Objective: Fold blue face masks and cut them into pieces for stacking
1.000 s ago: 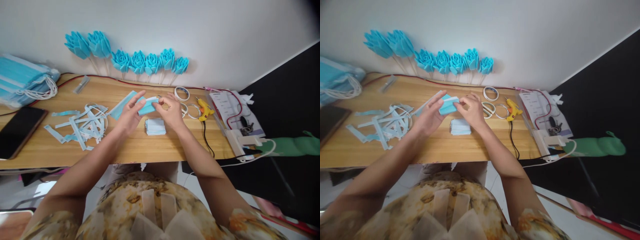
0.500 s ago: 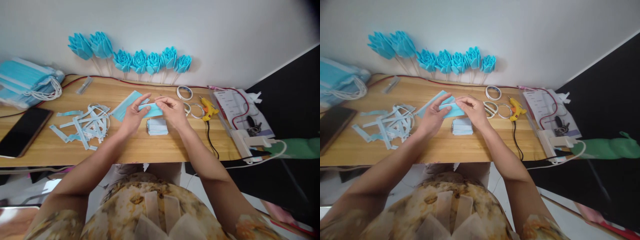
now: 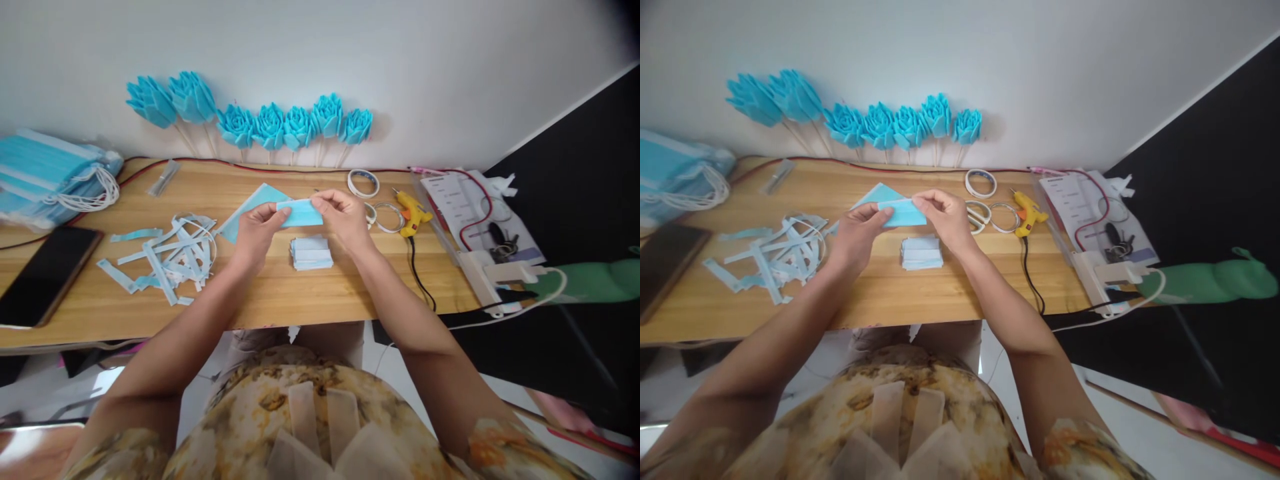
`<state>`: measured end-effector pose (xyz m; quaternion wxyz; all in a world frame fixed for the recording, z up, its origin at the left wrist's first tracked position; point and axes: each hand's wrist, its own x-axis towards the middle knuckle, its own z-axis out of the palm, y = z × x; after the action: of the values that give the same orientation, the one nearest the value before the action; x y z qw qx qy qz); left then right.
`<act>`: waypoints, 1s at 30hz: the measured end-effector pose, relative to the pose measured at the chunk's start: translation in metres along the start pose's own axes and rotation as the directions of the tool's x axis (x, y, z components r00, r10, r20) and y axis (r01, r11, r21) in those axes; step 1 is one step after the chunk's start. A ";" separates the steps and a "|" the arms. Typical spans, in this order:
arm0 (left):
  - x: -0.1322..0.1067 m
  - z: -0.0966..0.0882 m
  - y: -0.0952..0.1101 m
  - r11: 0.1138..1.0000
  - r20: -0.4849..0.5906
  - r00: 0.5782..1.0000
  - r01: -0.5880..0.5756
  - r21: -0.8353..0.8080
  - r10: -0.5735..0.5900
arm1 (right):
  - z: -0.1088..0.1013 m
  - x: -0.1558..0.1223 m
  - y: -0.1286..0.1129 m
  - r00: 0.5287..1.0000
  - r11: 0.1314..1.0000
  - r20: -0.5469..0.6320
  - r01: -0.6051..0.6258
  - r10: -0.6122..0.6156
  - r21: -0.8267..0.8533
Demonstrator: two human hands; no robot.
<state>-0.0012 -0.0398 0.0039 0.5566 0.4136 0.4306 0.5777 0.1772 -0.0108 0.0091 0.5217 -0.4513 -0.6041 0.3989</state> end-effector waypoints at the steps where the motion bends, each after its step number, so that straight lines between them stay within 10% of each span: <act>1: 0.000 0.000 0.000 1.000 0.001 1.000 -0.004 0.003 0.004 | 0.000 0.000 0.000 1.000 1.000 -0.003 0.002 -0.002 0.003; 11: 0.003 -0.006 0.009 0.968 0.125 0.984 -0.151 0.203 0.127 | -0.002 -0.005 -0.009 0.968 0.944 0.088 0.248 -0.234 -0.218; 17: 0.000 -0.006 0.015 0.738 0.227 0.913 -0.408 0.538 0.340 | 0.001 -0.010 -0.008 0.907 0.843 0.230 0.416 -0.354 -0.342; 24: 0.002 -0.007 0.008 0.967 0.026 0.983 -0.183 0.178 0.181 | 0.003 -0.004 -0.002 0.953 0.991 0.274 0.128 -0.130 0.024; 30: 0.005 -0.005 0.001 0.995 0.027 0.995 -0.094 0.020 0.094 | 0.009 -0.006 0.010 0.976 0.999 0.218 -0.020 0.009 0.048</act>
<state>-0.0066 -0.0355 0.0035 0.5300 0.4468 0.4094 0.5931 0.1703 -0.0142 -0.0031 0.4606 -0.3962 -0.6441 0.4648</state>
